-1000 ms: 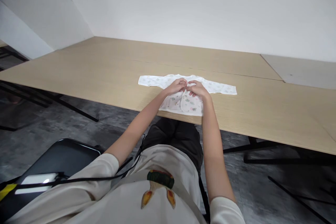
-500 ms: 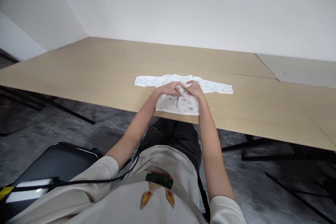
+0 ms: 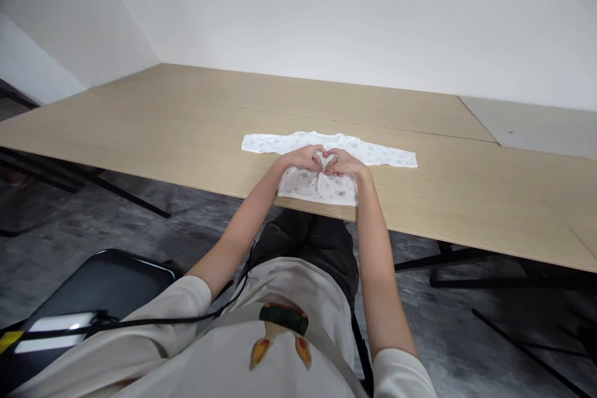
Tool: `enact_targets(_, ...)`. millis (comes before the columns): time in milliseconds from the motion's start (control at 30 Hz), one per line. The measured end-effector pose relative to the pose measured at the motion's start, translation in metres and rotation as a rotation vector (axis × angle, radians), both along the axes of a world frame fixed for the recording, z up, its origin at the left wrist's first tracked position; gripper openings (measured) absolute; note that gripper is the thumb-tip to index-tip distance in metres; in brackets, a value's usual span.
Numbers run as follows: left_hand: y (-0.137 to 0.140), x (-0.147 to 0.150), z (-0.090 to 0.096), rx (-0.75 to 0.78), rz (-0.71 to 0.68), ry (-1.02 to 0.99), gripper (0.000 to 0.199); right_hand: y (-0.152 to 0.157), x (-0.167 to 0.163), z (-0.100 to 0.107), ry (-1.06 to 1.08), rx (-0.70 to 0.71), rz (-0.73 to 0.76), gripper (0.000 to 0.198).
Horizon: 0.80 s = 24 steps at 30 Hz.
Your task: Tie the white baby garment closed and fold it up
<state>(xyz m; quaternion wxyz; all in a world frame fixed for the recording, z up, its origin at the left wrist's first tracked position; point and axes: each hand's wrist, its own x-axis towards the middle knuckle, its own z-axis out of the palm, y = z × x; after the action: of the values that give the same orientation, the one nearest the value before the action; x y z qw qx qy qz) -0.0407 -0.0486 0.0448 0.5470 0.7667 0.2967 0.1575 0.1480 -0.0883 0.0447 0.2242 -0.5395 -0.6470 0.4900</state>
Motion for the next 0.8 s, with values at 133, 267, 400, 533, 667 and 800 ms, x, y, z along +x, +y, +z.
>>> enact_targets(133,0.005,0.001,-0.005,-0.049,-0.015,-0.039,0.042,-0.004,-0.003,0.006,-0.015,-0.037,-0.05,0.057)
enact_targets(267,0.009,0.005,-0.009,-0.031,-0.026,-0.052,0.038,-0.006,-0.005,0.01,-0.025,-0.043,-0.099,0.058)
enact_targets(400,0.007,0.007,-0.009,-0.026,-0.024,-0.095,0.035,-0.008,-0.005,0.011,-0.008,-0.034,-0.137,0.063)
enact_targets(533,0.004,0.007,-0.007,-0.038,-0.006,-0.117,0.034,-0.009,-0.006,0.014,0.038,-0.033,-0.161,0.069)
enact_targets(667,0.005,0.008,-0.007,-0.019,-0.001,-0.107,0.034,-0.009,-0.004,0.015,0.078,-0.059,-0.149,0.074)
enact_targets(800,0.006,0.01,-0.009,-0.003,-0.014,-0.136,0.035,-0.007,-0.003,0.015,0.094,-0.084,-0.179,0.069)
